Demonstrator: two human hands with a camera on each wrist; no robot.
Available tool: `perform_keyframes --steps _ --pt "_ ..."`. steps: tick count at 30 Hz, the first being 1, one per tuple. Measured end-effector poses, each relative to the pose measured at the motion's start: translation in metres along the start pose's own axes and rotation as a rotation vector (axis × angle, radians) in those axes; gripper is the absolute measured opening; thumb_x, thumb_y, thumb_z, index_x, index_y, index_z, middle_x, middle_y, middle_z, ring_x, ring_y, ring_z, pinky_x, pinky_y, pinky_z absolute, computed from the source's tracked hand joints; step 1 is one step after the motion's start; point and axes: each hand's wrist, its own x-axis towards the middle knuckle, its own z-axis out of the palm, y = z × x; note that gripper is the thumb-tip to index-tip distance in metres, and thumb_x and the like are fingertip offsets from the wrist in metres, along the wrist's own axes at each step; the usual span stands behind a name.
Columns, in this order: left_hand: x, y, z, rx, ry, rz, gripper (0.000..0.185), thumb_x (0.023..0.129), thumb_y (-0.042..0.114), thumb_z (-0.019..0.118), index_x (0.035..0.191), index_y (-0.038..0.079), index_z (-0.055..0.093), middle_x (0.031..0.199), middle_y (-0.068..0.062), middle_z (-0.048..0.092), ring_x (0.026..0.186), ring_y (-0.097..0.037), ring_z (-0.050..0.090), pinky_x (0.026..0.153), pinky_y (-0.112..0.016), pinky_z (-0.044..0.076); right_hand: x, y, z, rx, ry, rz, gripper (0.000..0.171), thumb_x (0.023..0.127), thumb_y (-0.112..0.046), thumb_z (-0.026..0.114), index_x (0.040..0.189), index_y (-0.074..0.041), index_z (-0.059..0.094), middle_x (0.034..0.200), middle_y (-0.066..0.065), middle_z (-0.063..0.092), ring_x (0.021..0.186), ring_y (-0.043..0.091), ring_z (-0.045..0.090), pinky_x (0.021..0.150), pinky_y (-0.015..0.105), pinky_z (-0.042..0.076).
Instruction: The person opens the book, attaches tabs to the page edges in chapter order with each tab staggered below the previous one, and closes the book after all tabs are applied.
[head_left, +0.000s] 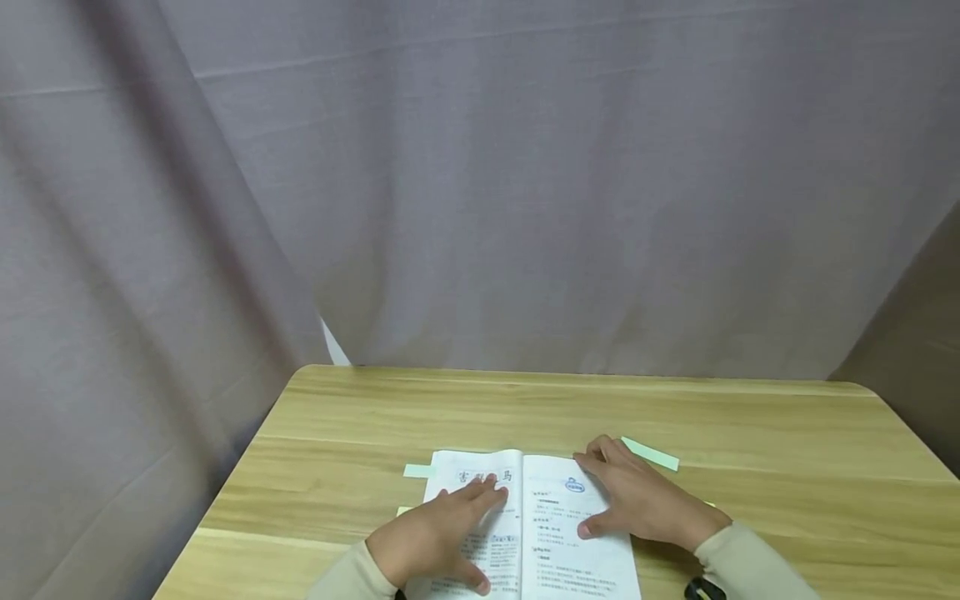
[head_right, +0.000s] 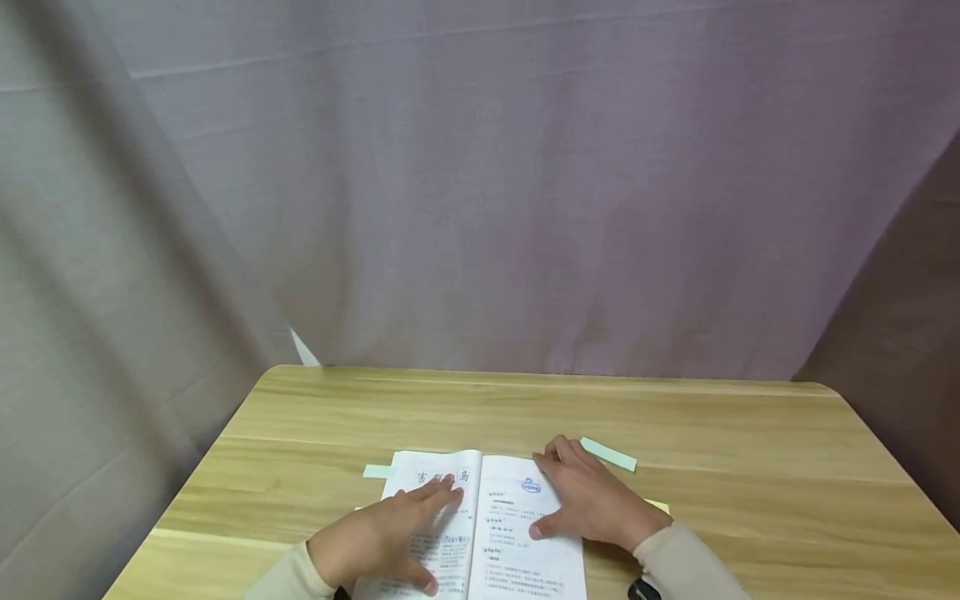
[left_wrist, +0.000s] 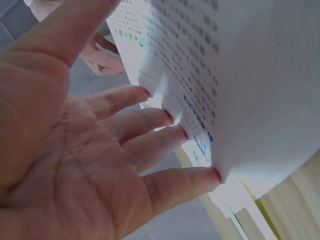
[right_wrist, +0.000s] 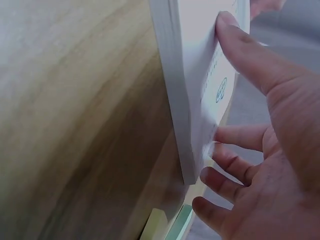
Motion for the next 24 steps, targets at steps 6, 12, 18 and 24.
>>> perform_keyframes --steps 6,12,18,24 --pt "0.000 0.002 -0.001 0.022 -0.004 -0.015 0.111 0.068 0.047 0.093 0.162 0.019 0.041 0.170 -0.005 0.037 0.155 -0.021 0.037 0.117 -0.053 0.043 0.000 -0.001 0.002 -0.084 0.031 -0.008 0.100 0.070 -0.061 0.089 0.143 0.003 0.062 0.139 0.010 0.053 0.123 0.026 0.051 0.104 0.053 0.048" --pt "0.001 0.000 -0.004 0.017 -0.005 -0.023 0.111 0.068 0.046 0.094 0.162 0.019 0.041 0.170 -0.006 0.037 0.155 -0.021 0.037 0.118 -0.054 0.043 -0.002 -0.006 0.004 -0.145 0.072 -0.024 0.089 0.071 -0.051 0.093 0.141 -0.003 0.065 0.136 0.008 0.060 0.125 0.029 0.055 0.105 0.056 0.048" --pt "0.001 0.001 -0.002 -0.005 -0.013 -0.013 0.111 0.069 0.045 0.095 0.162 0.018 0.041 0.170 -0.006 0.036 0.155 -0.022 0.037 0.118 -0.055 0.043 -0.010 -0.016 0.004 0.058 0.179 0.119 0.092 0.080 -0.038 0.092 0.154 -0.006 0.049 0.136 0.010 0.063 0.128 0.035 0.059 0.104 0.054 0.051" --pt "0.002 -0.001 -0.001 -0.040 0.002 -0.003 0.111 0.071 0.043 0.095 0.164 0.017 0.039 0.171 -0.007 0.034 0.157 -0.022 0.034 0.120 -0.058 0.039 -0.031 -0.058 0.004 0.663 0.238 0.148 0.060 0.111 -0.023 0.056 0.165 -0.013 0.032 0.146 0.016 0.059 0.125 0.023 0.063 0.096 0.027 0.053"
